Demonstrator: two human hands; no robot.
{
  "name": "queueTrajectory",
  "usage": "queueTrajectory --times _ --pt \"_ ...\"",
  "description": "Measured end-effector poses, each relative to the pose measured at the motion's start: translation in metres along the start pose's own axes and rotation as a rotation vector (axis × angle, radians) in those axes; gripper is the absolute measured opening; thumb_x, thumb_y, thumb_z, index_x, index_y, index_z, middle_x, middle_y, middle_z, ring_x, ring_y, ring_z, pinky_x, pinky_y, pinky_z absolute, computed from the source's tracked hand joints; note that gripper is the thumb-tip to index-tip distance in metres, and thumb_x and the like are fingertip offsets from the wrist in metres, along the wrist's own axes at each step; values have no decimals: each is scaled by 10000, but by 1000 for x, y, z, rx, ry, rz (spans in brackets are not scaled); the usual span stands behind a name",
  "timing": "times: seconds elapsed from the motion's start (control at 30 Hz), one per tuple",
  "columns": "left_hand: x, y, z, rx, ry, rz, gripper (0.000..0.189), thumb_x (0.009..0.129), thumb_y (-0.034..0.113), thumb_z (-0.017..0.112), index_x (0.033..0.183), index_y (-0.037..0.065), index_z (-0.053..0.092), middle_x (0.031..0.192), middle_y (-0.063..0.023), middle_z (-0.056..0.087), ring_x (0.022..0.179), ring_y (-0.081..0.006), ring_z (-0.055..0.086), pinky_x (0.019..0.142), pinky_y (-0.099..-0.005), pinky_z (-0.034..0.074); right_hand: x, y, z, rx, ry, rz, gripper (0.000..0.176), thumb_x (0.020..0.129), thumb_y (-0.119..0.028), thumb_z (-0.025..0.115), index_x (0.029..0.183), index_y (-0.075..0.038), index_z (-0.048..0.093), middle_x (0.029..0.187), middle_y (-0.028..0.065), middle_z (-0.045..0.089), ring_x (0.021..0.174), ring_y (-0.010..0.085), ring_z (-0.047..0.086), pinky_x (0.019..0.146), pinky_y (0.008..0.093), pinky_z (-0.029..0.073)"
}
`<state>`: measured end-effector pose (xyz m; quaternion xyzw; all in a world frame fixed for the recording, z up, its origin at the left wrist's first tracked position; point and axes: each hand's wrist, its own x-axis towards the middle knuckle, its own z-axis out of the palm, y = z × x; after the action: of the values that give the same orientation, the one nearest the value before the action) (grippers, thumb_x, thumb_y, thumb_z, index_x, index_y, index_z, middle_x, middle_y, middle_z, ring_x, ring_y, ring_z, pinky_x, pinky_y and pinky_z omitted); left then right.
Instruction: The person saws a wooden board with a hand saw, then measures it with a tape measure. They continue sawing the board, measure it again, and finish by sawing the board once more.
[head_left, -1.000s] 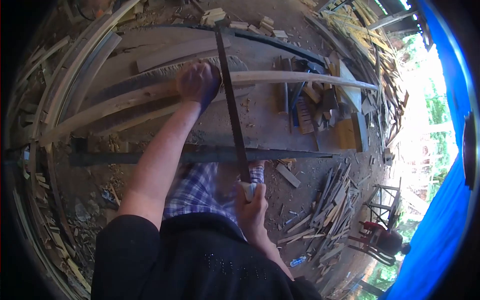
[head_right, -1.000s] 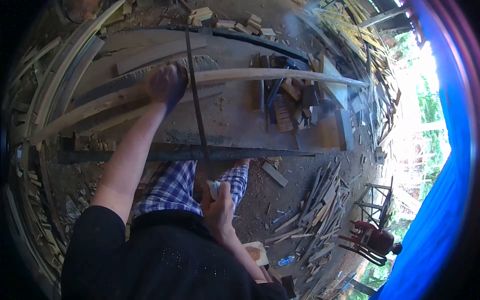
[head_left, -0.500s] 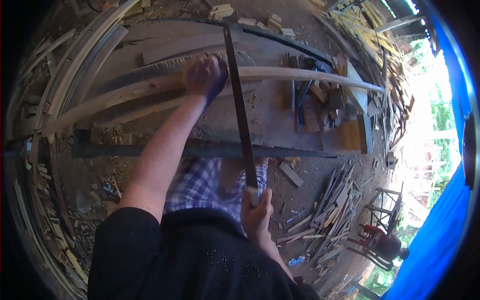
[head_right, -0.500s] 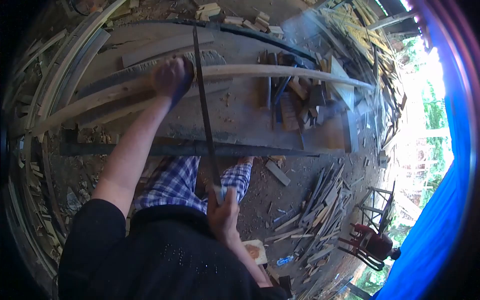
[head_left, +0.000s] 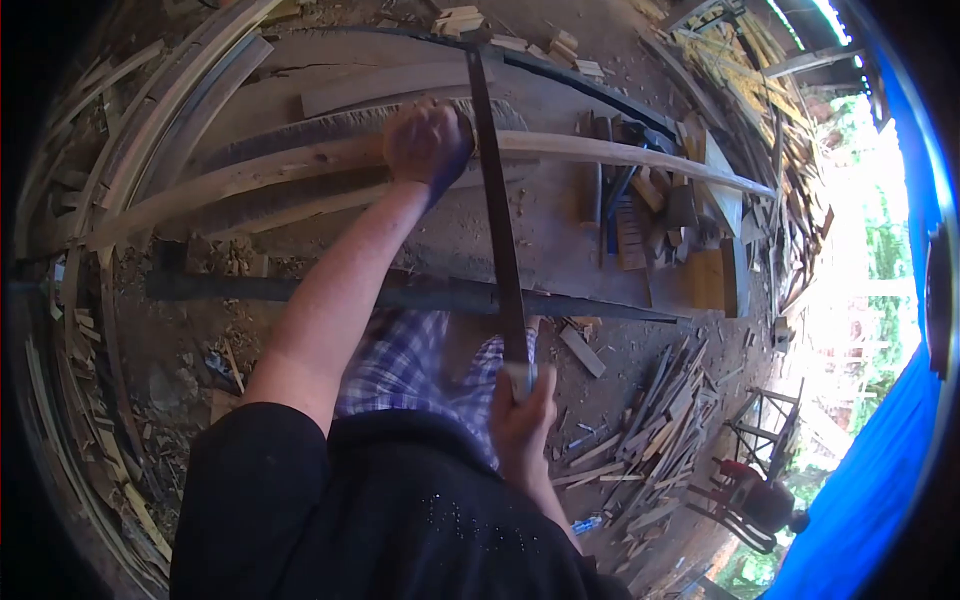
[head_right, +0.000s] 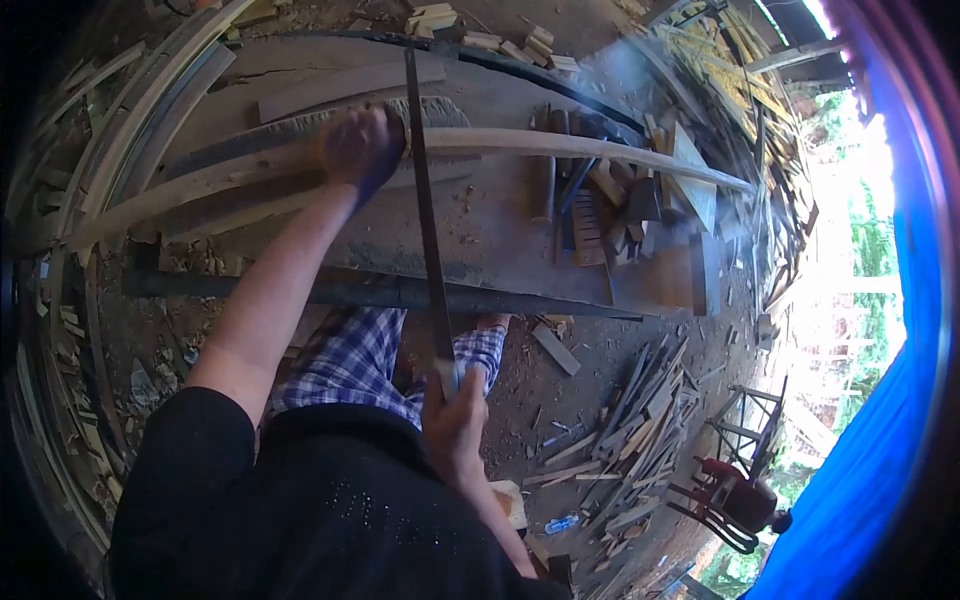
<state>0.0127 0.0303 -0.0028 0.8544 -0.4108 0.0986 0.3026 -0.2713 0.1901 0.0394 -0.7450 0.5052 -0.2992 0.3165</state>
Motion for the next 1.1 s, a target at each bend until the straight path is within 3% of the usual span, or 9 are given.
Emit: queueTrajectory --times 0.13,0.2,0.33,0.43,0.63,0.77,0.8,0.93,1.1 --pt "5 0 -2 78 42 78 281 901 265 457 766 97 638 817 -152 680 820 -315 669 754 -463 504 109 -23 48 -82 -31 -128 286 931 -185 605 1059 20 453 815 320 598 805 501 603 610 484 473" --pt "9 2 -9 62 79 75 283 900 263 456 752 99 633 805 -150 679 818 -318 669 745 -463 506 126 -27 54 -90 -101 -43 303 940 -195 590 1109 6 441 855 344 596 854 525 576 636 524 454" --pt "11 -2 10 -21 53 -1 279 897 252 455 744 94 627 799 -150 678 803 -334 663 735 -467 504 32 0 22 -70 84 -209 316 923 -202 624 1060 34 465 767 257 625 728 470 645 602 467 495" --pt "8 -4 2 -15 68 11 274 896 254 457 754 92 627 792 -145 675 800 -339 659 736 -472 499 -20 14 3 -73 -26 63 337 915 -203 638 1065 50 474 744 216 629 705 430 666 596 438 506" --pt "4 2 -8 35 130 68 225 817 231 528 721 98 682 823 -127 685 811 -302 660 759 -436 498 127 -16 66 -76 -5 -172 278 939 -194 594 1054 2 435 791 299 607 782 514 598 592 521 457" --pt "10 6 -7 44 2 29 204 810 218 539 728 110 691 821 -122 687 811 -299 664 762 -429 499 72 -19 36 -76 -44 -47 260 927 -191 600 1015 1 448 820 306 603 773 514 607 617 519 482" --pt "10 6 -8 32 -21 -3 200 809 213 539 730 113 693 820 -125 686 812 -299 664 759 -431 497 47 -15 26 -64 50 -151 242 919 -170 612 1008 -1 464 825 302 610 786 487 634 612 499 492" --pt "2 3 -4 66 57 39 202 806 220 543 723 113 692 806 -128 683 811 -301 663 752 -436 493 -16 -1 -4 -44 -27 90 255 909 -160 641 990 32 495 772 272 624 734 460 664 572 469 504" --pt "5 2 -1 38 150 82 218 806 225 535 697 114 689 765 -123 684 796 -300 663 737 -431 490 108 -18 56 -129 -18 -122 314 936 -188 591 1116 18 437 805 309 606 761 526 589 587 523 462"
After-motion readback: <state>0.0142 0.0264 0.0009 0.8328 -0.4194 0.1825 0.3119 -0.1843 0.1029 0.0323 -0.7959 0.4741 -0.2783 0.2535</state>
